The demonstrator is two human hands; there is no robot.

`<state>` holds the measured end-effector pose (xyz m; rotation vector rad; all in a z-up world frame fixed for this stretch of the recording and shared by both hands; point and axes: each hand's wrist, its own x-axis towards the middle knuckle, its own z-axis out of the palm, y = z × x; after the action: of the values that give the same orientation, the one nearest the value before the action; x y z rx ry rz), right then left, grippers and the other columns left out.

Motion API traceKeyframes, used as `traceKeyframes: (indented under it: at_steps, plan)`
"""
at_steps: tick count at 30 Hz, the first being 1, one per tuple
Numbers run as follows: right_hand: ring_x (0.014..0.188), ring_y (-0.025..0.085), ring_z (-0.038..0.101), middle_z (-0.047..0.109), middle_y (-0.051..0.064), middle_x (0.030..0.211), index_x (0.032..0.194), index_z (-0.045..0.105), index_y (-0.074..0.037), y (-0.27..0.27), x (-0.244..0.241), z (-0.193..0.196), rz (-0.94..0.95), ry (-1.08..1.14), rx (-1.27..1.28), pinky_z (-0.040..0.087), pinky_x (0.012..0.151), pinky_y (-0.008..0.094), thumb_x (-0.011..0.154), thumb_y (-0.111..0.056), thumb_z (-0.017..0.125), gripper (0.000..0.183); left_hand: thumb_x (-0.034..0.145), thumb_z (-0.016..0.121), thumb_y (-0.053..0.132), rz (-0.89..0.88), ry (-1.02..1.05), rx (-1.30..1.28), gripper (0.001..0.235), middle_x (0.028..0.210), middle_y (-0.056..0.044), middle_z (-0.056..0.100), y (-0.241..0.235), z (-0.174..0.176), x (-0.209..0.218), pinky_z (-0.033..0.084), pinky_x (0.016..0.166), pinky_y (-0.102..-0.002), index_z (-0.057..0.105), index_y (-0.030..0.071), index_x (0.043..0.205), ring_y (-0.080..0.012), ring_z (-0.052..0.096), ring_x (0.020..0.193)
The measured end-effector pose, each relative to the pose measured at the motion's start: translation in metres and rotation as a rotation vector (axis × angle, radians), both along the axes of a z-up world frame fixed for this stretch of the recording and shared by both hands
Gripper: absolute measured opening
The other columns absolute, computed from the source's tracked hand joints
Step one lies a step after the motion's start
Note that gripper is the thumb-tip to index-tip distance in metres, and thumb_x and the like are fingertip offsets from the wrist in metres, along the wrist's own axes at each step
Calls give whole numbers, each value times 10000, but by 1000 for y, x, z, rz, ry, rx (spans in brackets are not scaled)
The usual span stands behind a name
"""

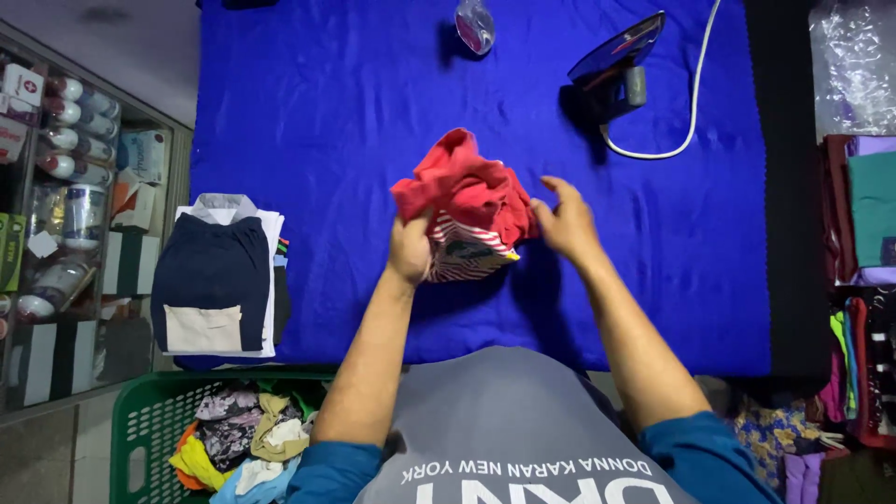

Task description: Ironing a red and white striped polo shirt on an ironing board.

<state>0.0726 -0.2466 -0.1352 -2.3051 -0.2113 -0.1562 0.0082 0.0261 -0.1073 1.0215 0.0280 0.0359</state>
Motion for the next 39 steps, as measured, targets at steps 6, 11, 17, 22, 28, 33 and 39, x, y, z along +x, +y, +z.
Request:
traceKeyframes:
  at_steps: [6,11,17,22,28,33,39]
  plan:
    - [966,245,721,758,159,1059,1306,574,16,14,7,-89,24,395,63,549,853,353,908,-220,714,484,1071,507,135,34,31,-319,378,1397,-140,627,12,11,-11,488,1123,-432,563,-6,1416,-286,619,1294]
    - [910,128,606,651,38,986,1065,656,-2,-36,15,-29,-110,-84,699,505,837,282,978,-50,564,135,1089,467,282,113,-4,-477,422,1401,-125,628,37,64,-15,476,1122,-476,557,33,1417,-307,610,1292]
    - [935,105,552,615,33,1030,1095,594,-28,-93,-24,-6,-228,-318,852,490,917,259,971,-25,513,149,1060,466,398,253,-24,-648,498,1409,-121,612,59,13,-5,464,1118,-503,546,61,1419,-326,587,1301]
    - [870,192,647,678,97,963,1161,642,-22,-89,-60,-6,-406,166,87,512,796,328,974,-176,680,245,981,638,318,398,415,-69,505,1425,-92,610,68,-125,-13,477,1093,-430,547,79,1416,-253,596,1296]
    - [885,252,701,711,66,1044,1085,733,-107,-46,-60,32,-121,63,-28,556,780,378,944,-281,807,235,884,840,244,887,-79,1334,664,1366,-202,594,22,-41,-26,424,1096,-470,504,-36,1383,-354,547,1279]
    - [889,336,673,689,142,1012,1041,751,-89,-9,-46,43,226,-181,-329,536,737,465,674,-229,837,402,618,868,350,116,-438,1501,528,1043,-96,701,7,-1,-11,431,988,-509,737,104,1066,-322,658,1020]
    - [809,309,676,677,141,869,954,687,-29,-83,-5,8,240,231,-140,514,735,421,942,-215,704,186,878,828,341,62,-320,1480,213,895,-46,748,34,15,-6,500,828,-412,782,145,948,-270,704,879]
